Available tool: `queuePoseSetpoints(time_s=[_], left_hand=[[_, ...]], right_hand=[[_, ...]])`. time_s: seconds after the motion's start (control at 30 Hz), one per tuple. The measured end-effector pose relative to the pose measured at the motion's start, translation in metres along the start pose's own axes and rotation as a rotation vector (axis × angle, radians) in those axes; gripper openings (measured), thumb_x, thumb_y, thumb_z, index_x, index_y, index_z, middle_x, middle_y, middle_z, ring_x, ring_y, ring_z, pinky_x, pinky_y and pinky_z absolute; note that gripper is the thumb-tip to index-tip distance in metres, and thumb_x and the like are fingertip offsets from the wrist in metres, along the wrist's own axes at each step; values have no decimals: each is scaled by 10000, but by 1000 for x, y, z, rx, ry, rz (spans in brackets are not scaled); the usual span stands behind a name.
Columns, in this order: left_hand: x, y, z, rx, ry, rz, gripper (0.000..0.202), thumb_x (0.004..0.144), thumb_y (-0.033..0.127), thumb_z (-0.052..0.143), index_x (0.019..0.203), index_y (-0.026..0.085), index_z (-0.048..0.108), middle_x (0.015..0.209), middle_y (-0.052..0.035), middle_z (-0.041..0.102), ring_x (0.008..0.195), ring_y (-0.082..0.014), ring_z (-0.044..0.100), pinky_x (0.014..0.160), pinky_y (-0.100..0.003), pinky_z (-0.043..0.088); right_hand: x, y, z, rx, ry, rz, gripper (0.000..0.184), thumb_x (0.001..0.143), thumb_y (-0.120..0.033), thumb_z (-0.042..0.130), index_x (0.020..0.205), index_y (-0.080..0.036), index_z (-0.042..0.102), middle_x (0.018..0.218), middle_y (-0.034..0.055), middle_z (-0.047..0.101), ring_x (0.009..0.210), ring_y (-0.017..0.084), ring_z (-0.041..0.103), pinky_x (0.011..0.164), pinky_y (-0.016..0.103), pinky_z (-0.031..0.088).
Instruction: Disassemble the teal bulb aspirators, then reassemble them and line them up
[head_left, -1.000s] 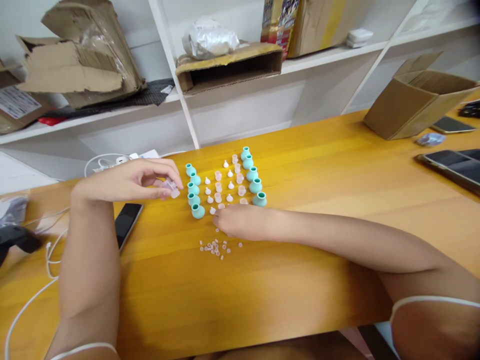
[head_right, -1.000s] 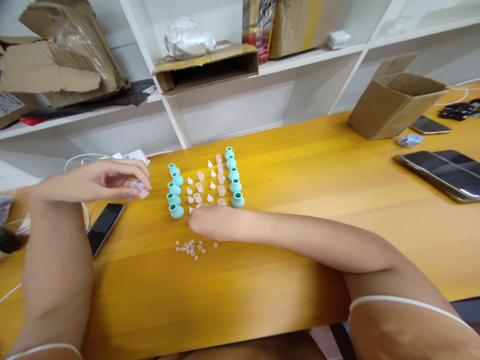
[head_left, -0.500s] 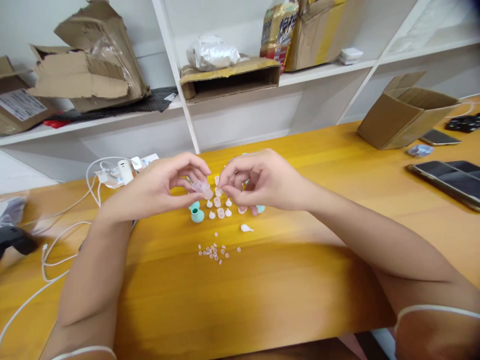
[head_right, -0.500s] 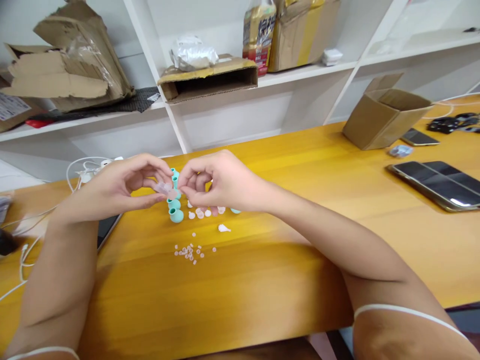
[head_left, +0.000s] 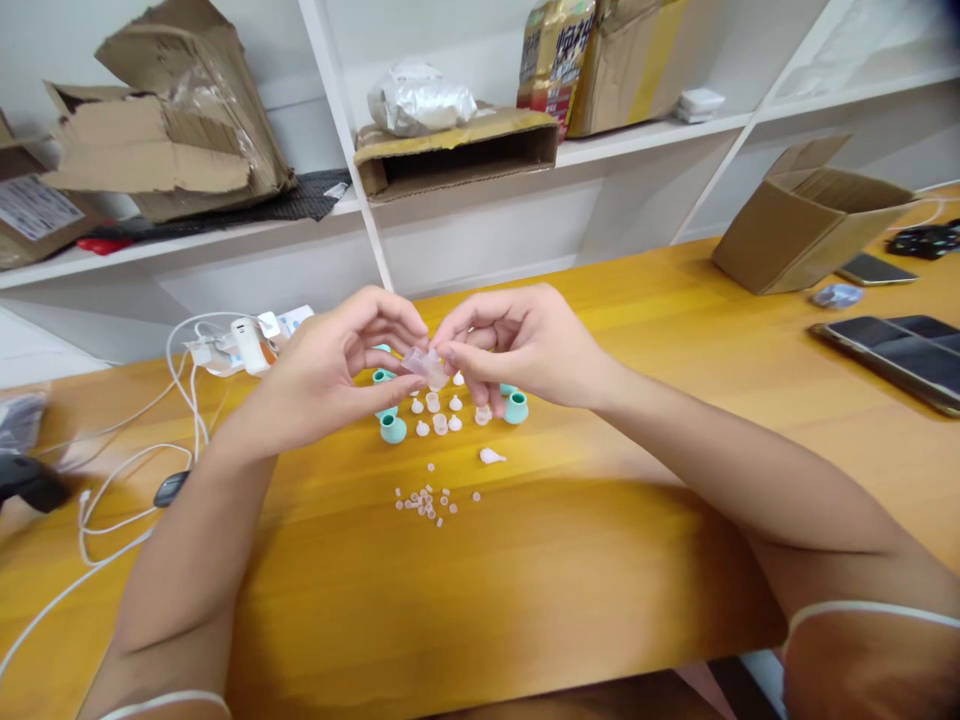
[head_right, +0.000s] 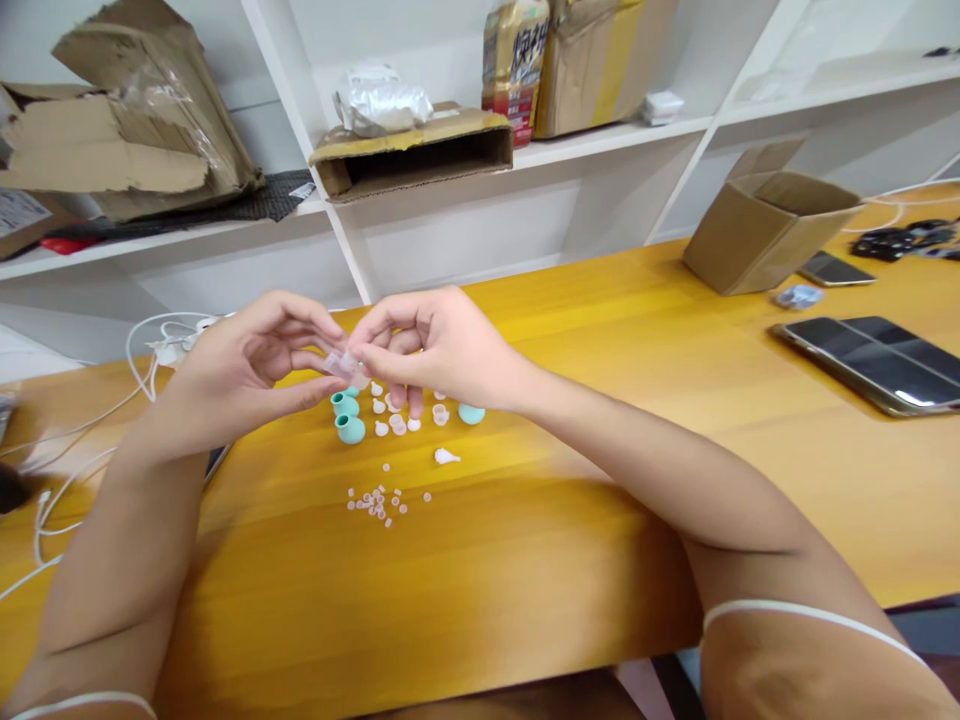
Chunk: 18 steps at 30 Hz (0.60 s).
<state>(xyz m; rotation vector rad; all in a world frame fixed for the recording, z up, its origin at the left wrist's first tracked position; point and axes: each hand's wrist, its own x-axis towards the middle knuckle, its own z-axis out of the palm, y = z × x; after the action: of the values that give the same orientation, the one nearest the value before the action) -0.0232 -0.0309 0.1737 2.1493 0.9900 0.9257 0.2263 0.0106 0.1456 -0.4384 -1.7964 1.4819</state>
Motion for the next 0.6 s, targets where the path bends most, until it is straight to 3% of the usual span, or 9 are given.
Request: queuePoseSetpoints(time_s=[0.23,0.6], left_hand=[[1,1,3,10,33,-23,363,940,356,870,1206,233,655,1131,-58,774,1072,-218,800,951,-348,702],[1,0,5,60,68,-17,347,917,353,898,1162,220,690,1108,-55,780,999,-210,807,925,-351,704]], right_hand=[[-2,0,-4,-177,64,-66,275,937,-407,844,1022,-156,769,657,-18,729,477,107,654,413,193,514],[-2,0,-12,-325,43,-114,224,980,-390,787,994,-167,778,710,-7,741,509,106,658,472,213,543]])
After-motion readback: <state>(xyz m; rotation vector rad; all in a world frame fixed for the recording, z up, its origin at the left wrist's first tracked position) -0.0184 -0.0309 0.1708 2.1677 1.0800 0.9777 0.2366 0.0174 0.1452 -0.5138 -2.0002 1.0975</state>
